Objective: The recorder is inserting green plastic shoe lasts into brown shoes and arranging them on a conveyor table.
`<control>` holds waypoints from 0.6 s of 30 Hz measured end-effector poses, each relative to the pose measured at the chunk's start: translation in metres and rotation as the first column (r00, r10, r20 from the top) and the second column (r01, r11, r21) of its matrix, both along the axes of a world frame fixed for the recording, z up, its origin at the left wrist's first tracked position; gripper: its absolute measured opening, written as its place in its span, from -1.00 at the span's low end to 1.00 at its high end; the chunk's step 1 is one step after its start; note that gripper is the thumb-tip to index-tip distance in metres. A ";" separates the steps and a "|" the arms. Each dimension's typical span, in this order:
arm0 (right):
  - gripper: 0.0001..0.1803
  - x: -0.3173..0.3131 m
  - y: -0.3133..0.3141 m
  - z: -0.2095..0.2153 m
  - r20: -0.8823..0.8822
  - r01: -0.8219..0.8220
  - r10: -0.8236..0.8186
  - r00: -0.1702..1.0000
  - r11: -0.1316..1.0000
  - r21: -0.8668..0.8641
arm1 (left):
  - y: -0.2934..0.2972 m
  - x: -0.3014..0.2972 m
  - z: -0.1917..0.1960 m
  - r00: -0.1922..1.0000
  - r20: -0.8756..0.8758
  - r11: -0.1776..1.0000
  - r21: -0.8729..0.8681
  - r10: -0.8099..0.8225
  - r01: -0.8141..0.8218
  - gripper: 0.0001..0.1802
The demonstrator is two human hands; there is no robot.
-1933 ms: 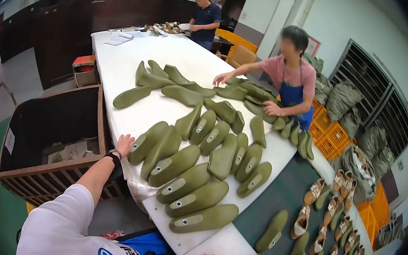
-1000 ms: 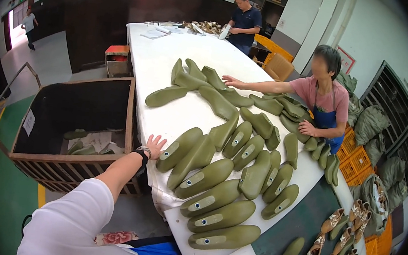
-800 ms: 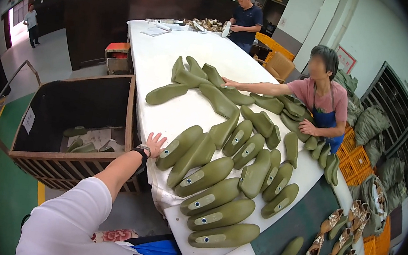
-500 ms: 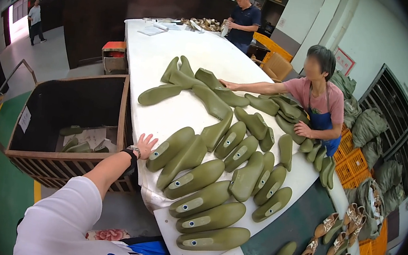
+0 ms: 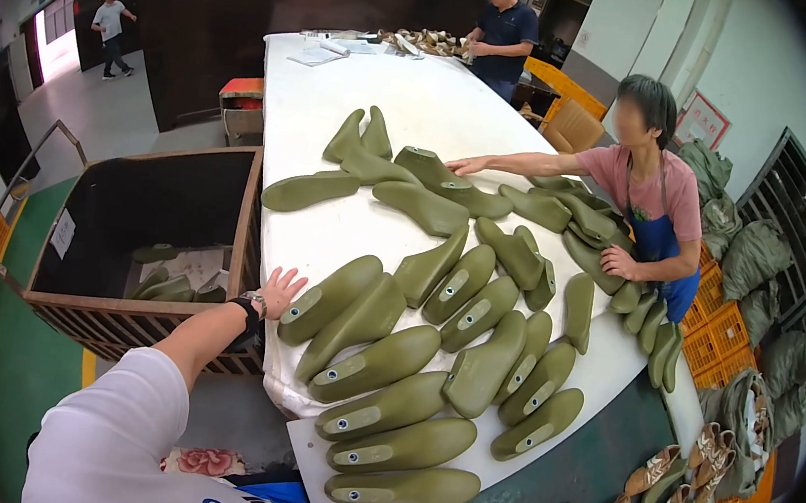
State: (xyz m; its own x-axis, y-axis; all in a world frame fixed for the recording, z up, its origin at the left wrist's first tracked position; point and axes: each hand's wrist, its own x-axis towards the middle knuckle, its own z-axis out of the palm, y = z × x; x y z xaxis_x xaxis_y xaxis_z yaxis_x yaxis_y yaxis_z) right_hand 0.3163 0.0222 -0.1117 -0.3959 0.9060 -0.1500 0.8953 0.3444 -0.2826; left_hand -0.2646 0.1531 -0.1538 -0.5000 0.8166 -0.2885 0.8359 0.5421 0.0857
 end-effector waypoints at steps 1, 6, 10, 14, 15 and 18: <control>-0.34 -0.001 0.004 0.003 0.022 -0.007 0.008 1.000 1.000 -0.016 | -0.001 0.002 0.006 1.000 0.010 1.000 -0.007 0.019 -0.019 -0.34; -0.35 -0.020 0.029 0.036 -0.294 0.156 -0.223 0.930 0.959 -0.235 | 0.007 0.015 0.038 0.990 0.104 0.993 -0.073 0.099 -0.092 -0.33; -0.35 -0.049 0.064 0.061 -0.415 0.067 -0.258 0.873 0.905 -0.421 | -0.006 0.002 0.013 0.998 -0.020 0.997 -0.044 0.067 -0.068 -0.34; -0.36 -0.073 0.090 0.066 -0.451 -0.152 -0.041 0.892 0.911 -0.383 | -0.002 0.014 0.024 0.986 0.114 0.992 -0.037 0.123 -0.120 -0.35; -0.39 -0.084 0.098 0.081 -0.396 -0.124 -0.084 0.914 0.872 -0.473 | 0.003 0.017 0.029 0.986 0.106 0.992 -0.033 0.125 -0.123 -0.35; -0.49 -0.100 0.106 0.084 -0.401 -0.137 -0.080 0.913 0.863 -0.486 | -0.002 0.019 0.027 0.984 0.101 0.986 -0.097 0.143 -0.133 -0.35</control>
State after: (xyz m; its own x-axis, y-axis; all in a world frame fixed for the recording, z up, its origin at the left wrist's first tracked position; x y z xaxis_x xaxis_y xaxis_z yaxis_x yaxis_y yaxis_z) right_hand 0.2167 0.1282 -0.0281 -0.5435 0.7389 -0.3983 0.6610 0.0843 -0.7456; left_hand -0.2453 0.1514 -0.1273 -0.5683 0.7101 -0.4158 0.7409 0.6614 0.1169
